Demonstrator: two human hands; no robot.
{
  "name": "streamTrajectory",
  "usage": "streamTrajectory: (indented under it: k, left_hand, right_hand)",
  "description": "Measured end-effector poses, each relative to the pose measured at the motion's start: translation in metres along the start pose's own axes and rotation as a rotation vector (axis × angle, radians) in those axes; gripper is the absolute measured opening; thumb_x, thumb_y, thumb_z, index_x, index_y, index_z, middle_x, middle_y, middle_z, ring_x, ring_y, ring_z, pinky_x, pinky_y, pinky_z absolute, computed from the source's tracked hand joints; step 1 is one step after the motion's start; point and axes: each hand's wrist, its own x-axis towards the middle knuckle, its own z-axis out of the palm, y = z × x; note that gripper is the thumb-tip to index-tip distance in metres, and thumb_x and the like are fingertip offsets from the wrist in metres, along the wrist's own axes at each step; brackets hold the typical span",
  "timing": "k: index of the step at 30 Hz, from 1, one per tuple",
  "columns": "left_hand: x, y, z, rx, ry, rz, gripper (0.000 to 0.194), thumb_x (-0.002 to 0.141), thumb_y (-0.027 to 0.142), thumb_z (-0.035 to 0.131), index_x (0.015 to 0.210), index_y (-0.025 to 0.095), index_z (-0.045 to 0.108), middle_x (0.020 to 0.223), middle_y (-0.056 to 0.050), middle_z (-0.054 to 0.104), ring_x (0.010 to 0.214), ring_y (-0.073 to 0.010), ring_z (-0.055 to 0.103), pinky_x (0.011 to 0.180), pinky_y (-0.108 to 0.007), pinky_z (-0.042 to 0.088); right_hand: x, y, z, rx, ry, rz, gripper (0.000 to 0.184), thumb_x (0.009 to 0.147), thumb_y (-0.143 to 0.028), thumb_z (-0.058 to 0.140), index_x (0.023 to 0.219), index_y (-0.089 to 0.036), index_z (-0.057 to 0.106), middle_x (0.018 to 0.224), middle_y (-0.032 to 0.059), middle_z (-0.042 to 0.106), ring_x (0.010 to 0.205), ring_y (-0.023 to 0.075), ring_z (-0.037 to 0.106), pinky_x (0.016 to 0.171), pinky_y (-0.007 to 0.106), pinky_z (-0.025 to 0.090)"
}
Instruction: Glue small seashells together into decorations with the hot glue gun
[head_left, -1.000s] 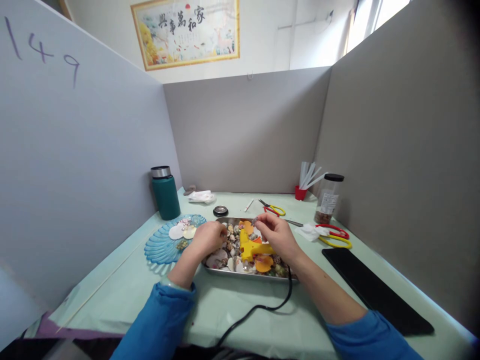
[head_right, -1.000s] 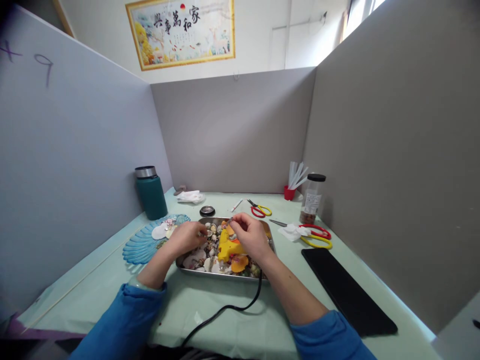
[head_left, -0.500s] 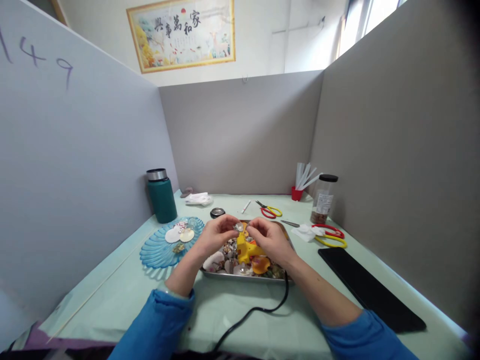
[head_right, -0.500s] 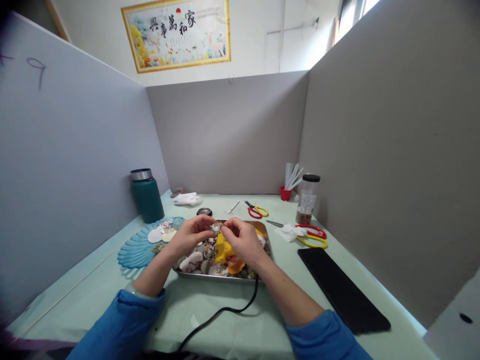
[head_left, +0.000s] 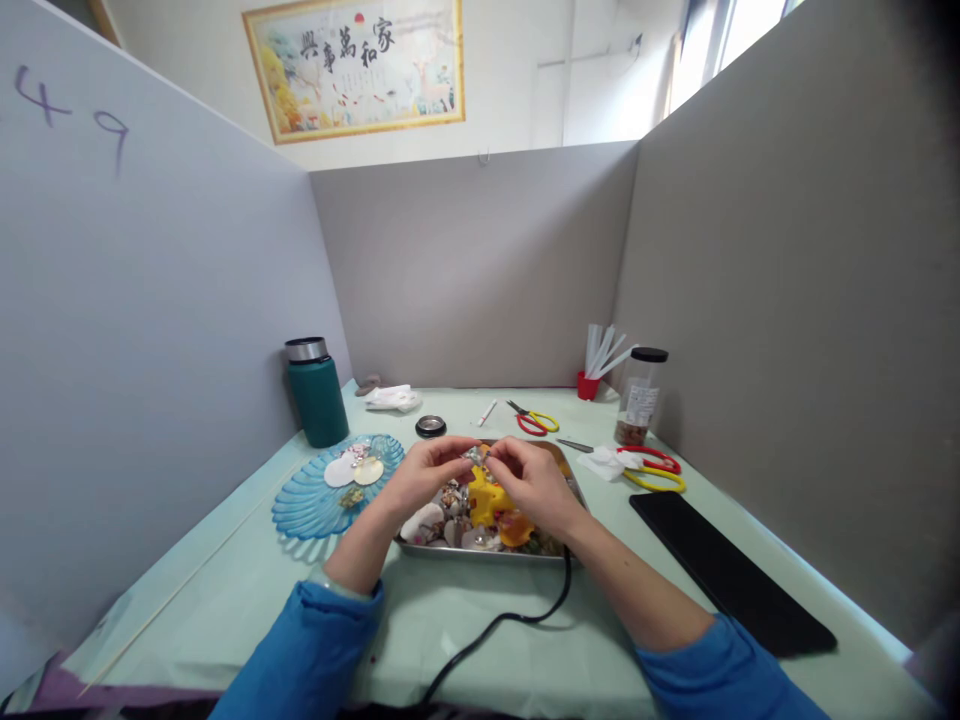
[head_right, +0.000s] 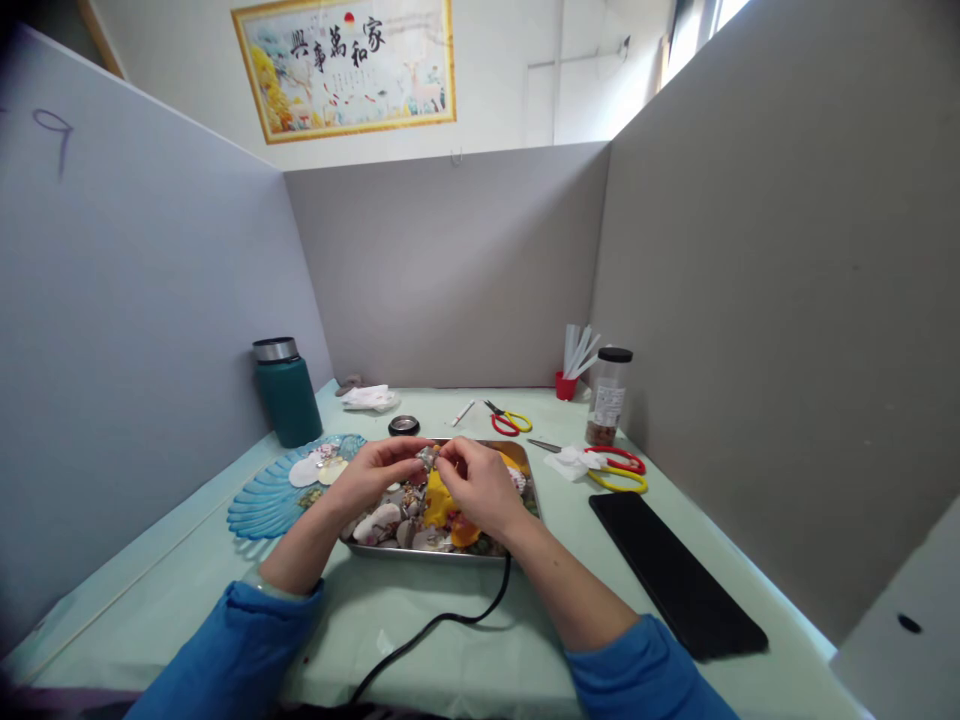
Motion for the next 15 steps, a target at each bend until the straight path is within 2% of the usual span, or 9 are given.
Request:
streamTrajectory:
  k: [4, 10, 15]
  left_hand:
    - [-0.0014, 0.0029, 0.001, 0.035, -0.018, 0.008, 0.042, 0.073, 0.033, 0.064, 0.11, 0.013, 0.062, 0.097, -0.008, 0.066, 0.076, -0.0148, 0.059, 0.072, -0.029, 0.049]
    - [-0.0034, 0.0051, 0.0001, 0.151, -0.069, 0.055, 0.042, 0.079, 0.036, 0.058, 0.114, 0.014, 0.06, 0.079, -0.005, 0.065, 0.068, -0.0134, 0.057, 0.066, -0.027, 0.047]
    - [-0.0032, 0.0053, -0.0001, 0.175, -0.091, 0.086, 0.041, 0.08, 0.038, 0.056, 0.113, 0.014, 0.061, 0.101, -0.009, 0.063, 0.066, -0.0116, 0.057, 0.064, -0.025, 0.047]
  right_hand:
    - [-0.0004, -0.0009, 0.0004, -0.037, 0.005, -0.021, 0.012, 0.081, -0.024, 0.049, 0.072, -0.019, 0.055, 0.063, -0.0021, 0.054, 0.057, 0.0112, 0.046, 0.053, 0.021, 0.033]
    - [-0.0003, -0.0009, 0.0007, -0.027, -0.01, -0.007, 0.013, 0.081, -0.025, 0.049, 0.071, -0.019, 0.055, 0.061, -0.0027, 0.053, 0.054, 0.0106, 0.045, 0.051, 0.02, 0.032]
    - [-0.0004, -0.0011, 0.0007, -0.013, -0.014, 0.002, 0.013, 0.081, -0.026, 0.05, 0.07, -0.019, 0.054, 0.06, -0.0033, 0.052, 0.053, 0.0105, 0.045, 0.051, 0.021, 0.032]
